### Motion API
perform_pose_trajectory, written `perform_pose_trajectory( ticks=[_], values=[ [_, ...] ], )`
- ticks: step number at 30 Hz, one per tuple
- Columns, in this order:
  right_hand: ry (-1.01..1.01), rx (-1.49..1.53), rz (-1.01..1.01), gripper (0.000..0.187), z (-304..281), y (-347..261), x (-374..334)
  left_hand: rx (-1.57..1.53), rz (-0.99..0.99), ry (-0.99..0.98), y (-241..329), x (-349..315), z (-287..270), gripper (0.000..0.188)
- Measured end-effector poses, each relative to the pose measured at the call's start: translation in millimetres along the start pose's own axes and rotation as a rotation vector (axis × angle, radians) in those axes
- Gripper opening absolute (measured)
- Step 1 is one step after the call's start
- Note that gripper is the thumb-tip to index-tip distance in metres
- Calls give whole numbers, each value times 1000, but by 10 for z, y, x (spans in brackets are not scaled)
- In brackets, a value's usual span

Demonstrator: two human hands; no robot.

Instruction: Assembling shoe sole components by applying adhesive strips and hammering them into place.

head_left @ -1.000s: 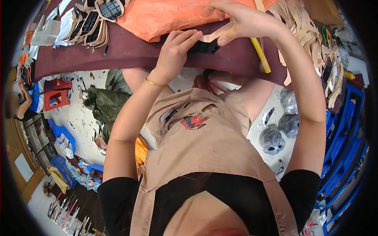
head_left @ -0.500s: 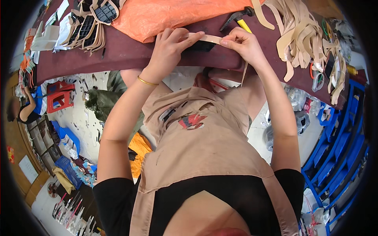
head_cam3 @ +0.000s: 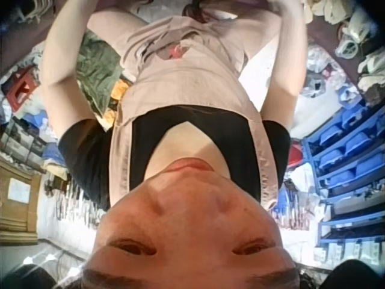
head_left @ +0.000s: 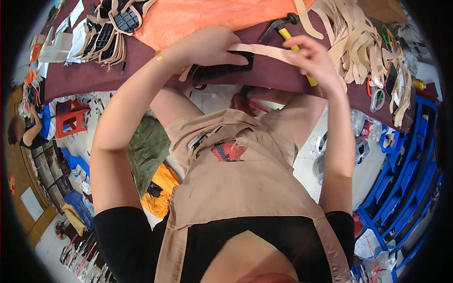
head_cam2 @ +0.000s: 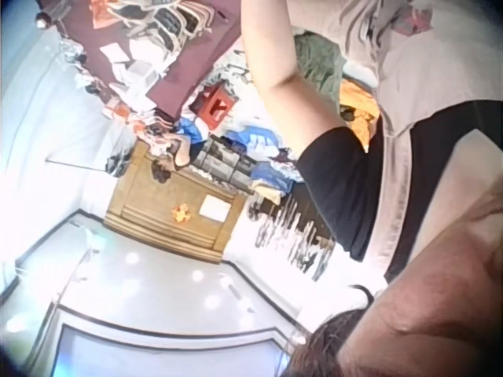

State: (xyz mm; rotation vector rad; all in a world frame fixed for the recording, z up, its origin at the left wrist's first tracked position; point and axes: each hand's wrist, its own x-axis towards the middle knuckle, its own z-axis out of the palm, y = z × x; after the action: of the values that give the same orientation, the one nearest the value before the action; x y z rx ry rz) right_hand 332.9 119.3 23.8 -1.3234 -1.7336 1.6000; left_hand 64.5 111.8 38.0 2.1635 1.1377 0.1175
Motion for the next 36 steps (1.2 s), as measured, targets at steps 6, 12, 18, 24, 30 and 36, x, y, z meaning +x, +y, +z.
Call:
perform_pose_trajectory(
  ticks=[6, 12, 18, 24, 30, 36],
  values=[
    [64, 318, -169, 11, -38, 166, -124, -261, -119, 151, 133, -509, -1, 23],
    [8, 569, -157, 9, 457, 317, -48, -646, -230, 328, 117, -746, 165, 24],
    [-27, 724, -135, 10, 737, 307, -16, -1001, -142, 627, 172, -767, 308, 23],
    [-39, 778, -120, 10, 904, 330, -3, -1022, -158, 724, 134, -799, 407, 22],
    [9, 797, -138, 11, 1011, 275, -16, -1104, -201, 835, 191, -756, 475, 21],
    [45, 890, -72, 13, 1236, 248, -20, -1342, -219, 994, 204, -637, 633, 17]
  ],
)
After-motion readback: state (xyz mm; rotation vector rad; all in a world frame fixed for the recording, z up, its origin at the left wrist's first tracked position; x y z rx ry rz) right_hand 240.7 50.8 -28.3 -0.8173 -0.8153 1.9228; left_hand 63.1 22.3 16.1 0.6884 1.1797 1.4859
